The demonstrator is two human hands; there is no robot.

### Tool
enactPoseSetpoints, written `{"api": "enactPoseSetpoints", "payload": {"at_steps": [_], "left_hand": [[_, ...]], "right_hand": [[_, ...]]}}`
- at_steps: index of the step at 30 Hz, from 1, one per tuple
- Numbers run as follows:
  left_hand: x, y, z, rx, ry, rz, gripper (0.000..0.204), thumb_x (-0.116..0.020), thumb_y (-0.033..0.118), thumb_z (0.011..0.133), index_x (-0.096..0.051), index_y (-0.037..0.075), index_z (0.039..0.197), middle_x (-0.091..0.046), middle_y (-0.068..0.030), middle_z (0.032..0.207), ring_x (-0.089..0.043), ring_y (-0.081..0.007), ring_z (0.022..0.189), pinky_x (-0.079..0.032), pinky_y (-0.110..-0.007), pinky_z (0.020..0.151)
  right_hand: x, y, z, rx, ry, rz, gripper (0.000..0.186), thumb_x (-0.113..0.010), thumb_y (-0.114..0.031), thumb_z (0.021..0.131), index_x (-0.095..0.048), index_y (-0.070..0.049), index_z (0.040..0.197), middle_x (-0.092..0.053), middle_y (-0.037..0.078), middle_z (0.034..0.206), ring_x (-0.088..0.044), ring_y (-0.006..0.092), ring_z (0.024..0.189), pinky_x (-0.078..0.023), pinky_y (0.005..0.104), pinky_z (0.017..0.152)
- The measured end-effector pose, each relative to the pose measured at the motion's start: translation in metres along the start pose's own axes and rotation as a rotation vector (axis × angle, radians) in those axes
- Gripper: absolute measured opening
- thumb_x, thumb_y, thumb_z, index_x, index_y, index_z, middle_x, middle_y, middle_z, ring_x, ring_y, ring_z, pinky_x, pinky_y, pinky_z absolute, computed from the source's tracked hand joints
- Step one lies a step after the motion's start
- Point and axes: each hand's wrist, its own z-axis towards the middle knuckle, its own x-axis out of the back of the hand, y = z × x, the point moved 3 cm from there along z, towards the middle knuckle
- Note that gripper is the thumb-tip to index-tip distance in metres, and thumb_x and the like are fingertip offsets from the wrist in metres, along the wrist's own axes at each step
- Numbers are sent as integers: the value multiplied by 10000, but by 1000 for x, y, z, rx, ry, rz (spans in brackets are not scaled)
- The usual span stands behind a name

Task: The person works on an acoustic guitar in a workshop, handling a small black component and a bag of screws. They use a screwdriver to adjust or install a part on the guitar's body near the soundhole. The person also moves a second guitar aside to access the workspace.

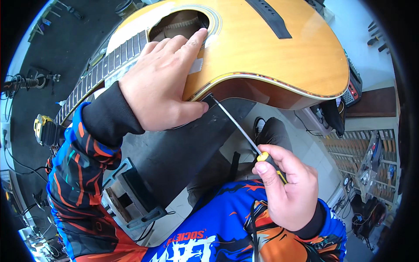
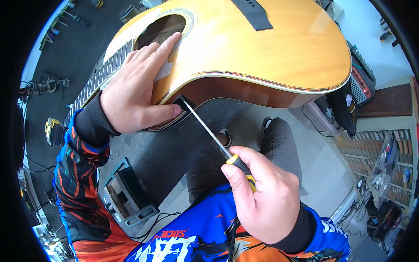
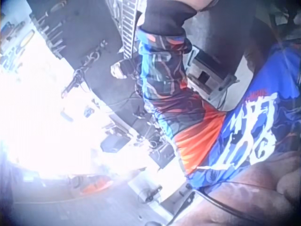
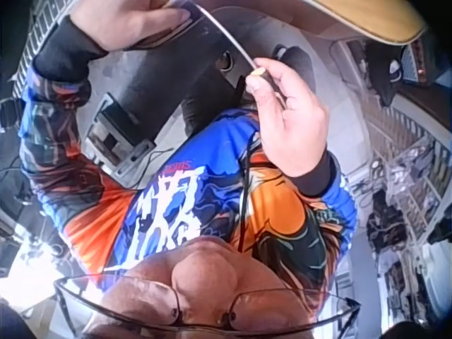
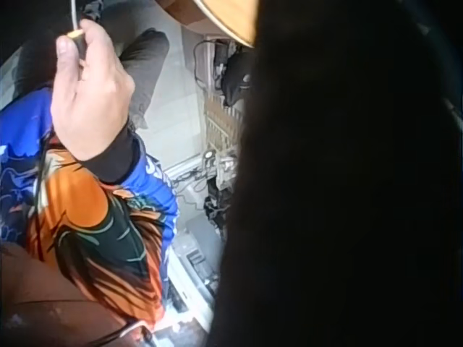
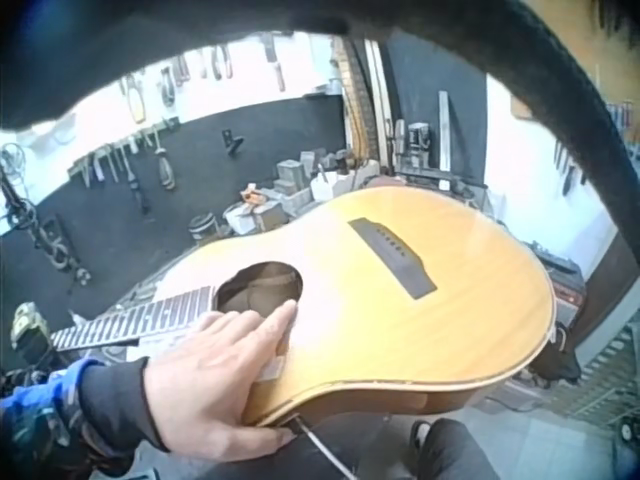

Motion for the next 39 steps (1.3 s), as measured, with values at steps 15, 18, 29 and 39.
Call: {"api": "enactPoseSetpoints", "payload": {"at_steps": [15, 18, 29, 39], "left_hand": [[-4, -2, 2, -3, 17, 20, 1024, -765, 261, 657, -233, -44, 1477, -501, -233, 1154, -485, -392, 1086, -344, -419, 1000], [-3, -1, 3, -6, 23, 38, 1024, -761, 269, 663, -229, -47, 1478, -500, -233, 1151, -487, -393, 1083, -345, -417, 1000], [-7, -2, 1, -36, 90, 35, 997, -759, 270, 664, -262, -72, 1457, -503, -223, 1100, -495, -372, 1044, -361, -406, 962], [-7, -1, 0, -17, 86, 24, 981, -762, 267, 668, -275, -79, 1446, -498, -209, 1054, -497, -359, 1014, -373, -402, 940]], "right_hand": [[3, 2, 15, -647, -177, 892, 283, -627, -49, 909, -521, 49, 1153, -605, 102, 831, -494, 55, 570, -418, 193, 496], [-4, 7, 8, -459, -52, 630, 391, -691, 24, 820, -484, 38, 1151, -592, 83, 840, -512, 52, 591, -472, 214, 556], [-8, -10, -10, 679, 300, -984, 347, -759, -194, 821, -651, 61, 1031, -623, 95, 742, -541, 180, 530, -397, 301, 460], [0, 4, 2, -712, -142, 783, 376, -481, -298, 1029, -612, 53, 996, -518, 22, 648, -399, 53, 494, -307, 199, 443]]}}
